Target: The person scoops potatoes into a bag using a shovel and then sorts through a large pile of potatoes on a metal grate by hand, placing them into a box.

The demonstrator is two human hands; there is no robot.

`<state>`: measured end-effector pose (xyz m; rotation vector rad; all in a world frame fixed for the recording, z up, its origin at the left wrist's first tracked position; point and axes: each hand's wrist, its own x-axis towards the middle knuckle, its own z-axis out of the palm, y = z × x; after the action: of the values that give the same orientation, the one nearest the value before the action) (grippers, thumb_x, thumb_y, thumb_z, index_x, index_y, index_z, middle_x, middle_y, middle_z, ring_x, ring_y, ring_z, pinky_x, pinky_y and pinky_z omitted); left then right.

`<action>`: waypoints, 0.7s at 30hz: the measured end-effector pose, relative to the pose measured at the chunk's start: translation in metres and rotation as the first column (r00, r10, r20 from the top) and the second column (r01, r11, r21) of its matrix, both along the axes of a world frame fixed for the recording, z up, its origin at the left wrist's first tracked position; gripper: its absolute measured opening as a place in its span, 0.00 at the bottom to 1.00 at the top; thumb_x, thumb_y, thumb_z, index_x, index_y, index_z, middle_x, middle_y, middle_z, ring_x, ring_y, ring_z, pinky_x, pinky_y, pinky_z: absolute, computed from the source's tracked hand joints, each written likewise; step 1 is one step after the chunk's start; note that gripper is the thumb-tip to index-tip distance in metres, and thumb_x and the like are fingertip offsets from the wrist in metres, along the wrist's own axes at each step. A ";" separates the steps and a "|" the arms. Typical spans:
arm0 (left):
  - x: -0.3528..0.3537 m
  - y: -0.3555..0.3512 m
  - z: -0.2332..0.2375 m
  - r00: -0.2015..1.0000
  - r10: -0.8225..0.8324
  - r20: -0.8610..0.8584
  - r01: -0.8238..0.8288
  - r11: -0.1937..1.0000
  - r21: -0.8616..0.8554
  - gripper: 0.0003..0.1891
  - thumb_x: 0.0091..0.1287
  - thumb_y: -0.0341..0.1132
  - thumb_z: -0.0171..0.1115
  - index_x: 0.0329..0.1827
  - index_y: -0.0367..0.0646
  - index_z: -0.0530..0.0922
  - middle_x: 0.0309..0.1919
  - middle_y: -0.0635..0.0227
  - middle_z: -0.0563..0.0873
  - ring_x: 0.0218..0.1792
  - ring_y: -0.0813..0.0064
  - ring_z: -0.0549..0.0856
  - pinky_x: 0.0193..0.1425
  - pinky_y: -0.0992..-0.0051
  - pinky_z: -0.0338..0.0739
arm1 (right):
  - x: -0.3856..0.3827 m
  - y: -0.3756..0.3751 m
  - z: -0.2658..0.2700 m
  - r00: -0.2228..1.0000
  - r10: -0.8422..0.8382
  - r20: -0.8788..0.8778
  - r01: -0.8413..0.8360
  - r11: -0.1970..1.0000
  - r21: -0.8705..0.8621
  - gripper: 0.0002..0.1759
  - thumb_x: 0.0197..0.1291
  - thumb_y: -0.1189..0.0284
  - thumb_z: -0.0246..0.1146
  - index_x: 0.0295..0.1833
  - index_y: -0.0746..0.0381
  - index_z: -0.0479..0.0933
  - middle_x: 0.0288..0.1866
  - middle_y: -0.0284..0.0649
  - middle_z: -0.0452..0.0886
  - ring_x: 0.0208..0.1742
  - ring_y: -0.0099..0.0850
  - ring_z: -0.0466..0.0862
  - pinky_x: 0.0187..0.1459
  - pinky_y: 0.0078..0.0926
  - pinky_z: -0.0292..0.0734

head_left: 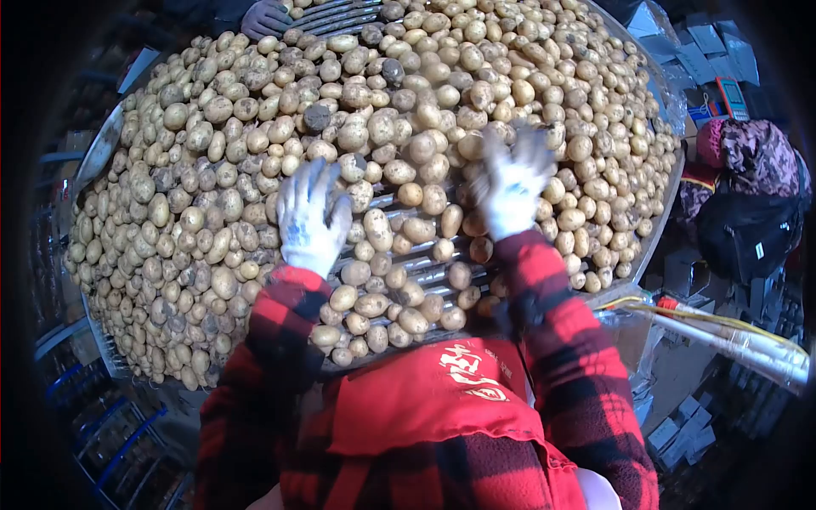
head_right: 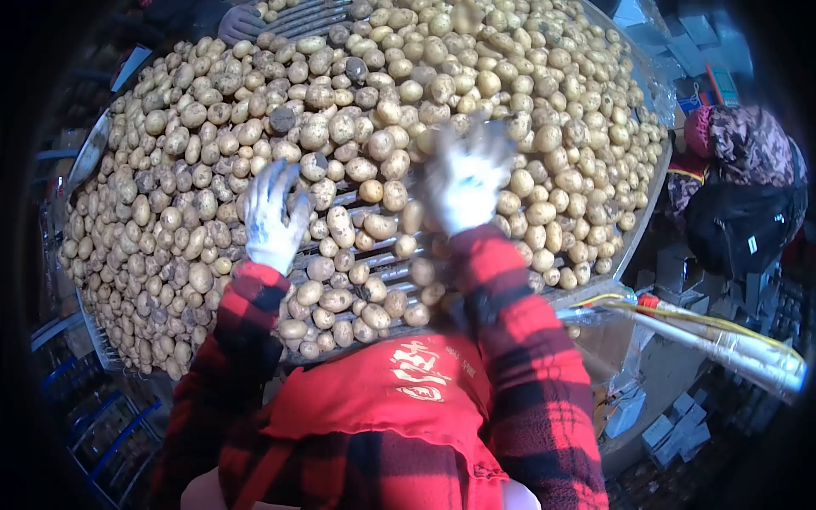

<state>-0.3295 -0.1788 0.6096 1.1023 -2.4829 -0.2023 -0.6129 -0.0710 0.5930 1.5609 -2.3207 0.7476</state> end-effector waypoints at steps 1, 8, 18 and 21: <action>-0.006 -0.012 -0.004 0.999 0.031 -0.009 -0.031 0.999 -0.015 0.27 0.71 0.36 0.67 0.74 0.47 0.76 0.75 0.58 0.77 0.75 0.49 0.73 0.81 0.50 0.65 | 0.019 0.000 -0.004 0.965 0.218 0.149 -0.237 0.963 0.125 0.28 0.62 0.63 0.71 0.69 0.45 0.80 0.80 0.47 0.69 0.79 0.60 0.66 0.75 0.77 0.55; -0.049 -0.053 -0.032 1.000 0.023 -0.013 -0.024 0.999 -0.023 0.36 0.67 0.42 0.72 0.80 0.51 0.71 0.74 0.56 0.75 0.77 0.47 0.71 0.81 0.49 0.65 | 0.007 -0.058 -0.026 0.962 0.271 0.018 -0.269 0.944 0.191 0.19 0.64 0.59 0.69 0.60 0.42 0.86 0.75 0.42 0.74 0.78 0.56 0.67 0.70 0.82 0.59; -0.009 -0.049 -0.030 0.941 0.147 -0.306 -0.024 0.927 0.374 0.28 0.76 0.33 0.61 0.79 0.44 0.71 0.76 0.51 0.75 0.78 0.49 0.72 0.83 0.56 0.66 | -0.226 -0.086 0.007 0.912 -0.035 -0.409 0.202 0.906 0.373 0.22 0.73 0.54 0.61 0.68 0.44 0.80 0.78 0.39 0.73 0.78 0.47 0.72 0.70 0.77 0.62; -0.012 -0.048 -0.028 0.981 0.052 -0.186 -0.001 0.965 0.263 0.30 0.77 0.36 0.61 0.82 0.50 0.70 0.80 0.52 0.70 0.81 0.48 0.68 0.85 0.54 0.64 | -0.257 -0.046 -0.001 0.905 -0.220 -0.365 0.376 0.815 0.441 0.25 0.74 0.52 0.61 0.72 0.44 0.79 0.79 0.42 0.72 0.76 0.48 0.73 0.72 0.69 0.63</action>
<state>-0.3417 -0.2266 0.5816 1.1583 -2.3139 -0.6154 -0.8704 -0.1168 0.5916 1.2959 -2.5499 -0.1890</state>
